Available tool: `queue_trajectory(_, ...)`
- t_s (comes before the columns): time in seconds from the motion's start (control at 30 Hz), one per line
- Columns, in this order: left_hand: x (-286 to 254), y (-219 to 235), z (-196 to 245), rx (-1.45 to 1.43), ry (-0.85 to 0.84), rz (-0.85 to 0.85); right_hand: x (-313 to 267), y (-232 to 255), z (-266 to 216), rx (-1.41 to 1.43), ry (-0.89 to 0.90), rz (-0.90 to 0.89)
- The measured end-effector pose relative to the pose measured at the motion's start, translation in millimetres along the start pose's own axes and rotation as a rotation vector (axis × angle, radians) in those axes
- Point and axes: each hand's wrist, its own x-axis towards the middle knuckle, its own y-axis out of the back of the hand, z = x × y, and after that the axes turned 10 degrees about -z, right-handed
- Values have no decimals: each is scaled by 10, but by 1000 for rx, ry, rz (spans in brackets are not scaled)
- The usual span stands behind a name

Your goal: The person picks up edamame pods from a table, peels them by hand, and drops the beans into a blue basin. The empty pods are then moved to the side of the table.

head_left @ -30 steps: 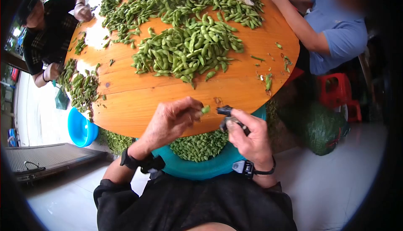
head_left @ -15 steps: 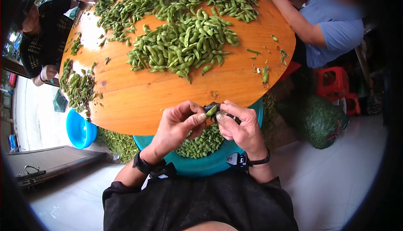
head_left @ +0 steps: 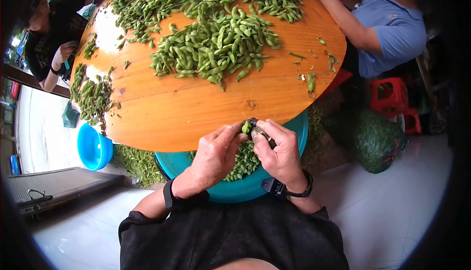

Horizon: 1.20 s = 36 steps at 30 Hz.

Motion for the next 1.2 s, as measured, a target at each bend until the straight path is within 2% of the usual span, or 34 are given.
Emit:
queue_trajectory(0.03,12,12,62,0,2,2,1,-17,-11,-171,62,58)
queue_trajectory(0.1,35,40,143,-397,282,-163,-14,-41,-8,-203,83,64)
queue_trajectory(0.13,19,21,52,-538,294,-200,-18,-46,-6,-235,106,73)
queue_trajectory(0.17,19,45,15,-539,295,-197,-19,-48,13,-236,107,70)
queue_trajectory(0.27,75,169,-43,-695,383,-412,-55,13,61,-84,89,26)
queue_trajectory(0.33,114,335,-178,-946,399,-608,-98,119,33,708,-307,-118)
queue_trajectory(0.37,125,392,-184,-1028,440,-690,-99,120,39,710,-309,-118)
queue_trajectory(0.43,138,380,-159,-1025,455,-685,-90,123,52,609,-282,-154)
queue_trajectory(0.47,151,363,-148,-1021,466,-681,-78,93,11,482,-279,-104)
queue_trajectory(0.5,152,332,-136,-1021,466,-681,-63,77,22,483,-280,-105)
queue_trajectory(0.57,128,251,-109,-1148,444,-558,-40,55,58,-102,-7,29)
queue_trajectory(0.6,120,217,-116,-1150,446,-557,-37,40,43,-101,-9,28)
queue_trajectory(0.67,100,164,-136,-1215,397,-544,-33,16,-10,-359,147,91)
queue_trajectory(0.9,36,38,-88,-1193,423,-428,-76,-45,-53,-359,151,101)
queue_trajectory(1.0,20,3,-59,-1290,477,-384,-91,-65,-47,-404,170,111)
queue_trajectory(1.1,43,34,21,-1224,539,-358,-104,-60,-37,-413,199,109)
queue_trajectory(1.17,85,76,107,-912,635,-407,-112,-48,-39,-378,170,110)
queue_trajectory(1.2,86,62,120,-910,635,-407,-114,-50,-36,-378,171,111)
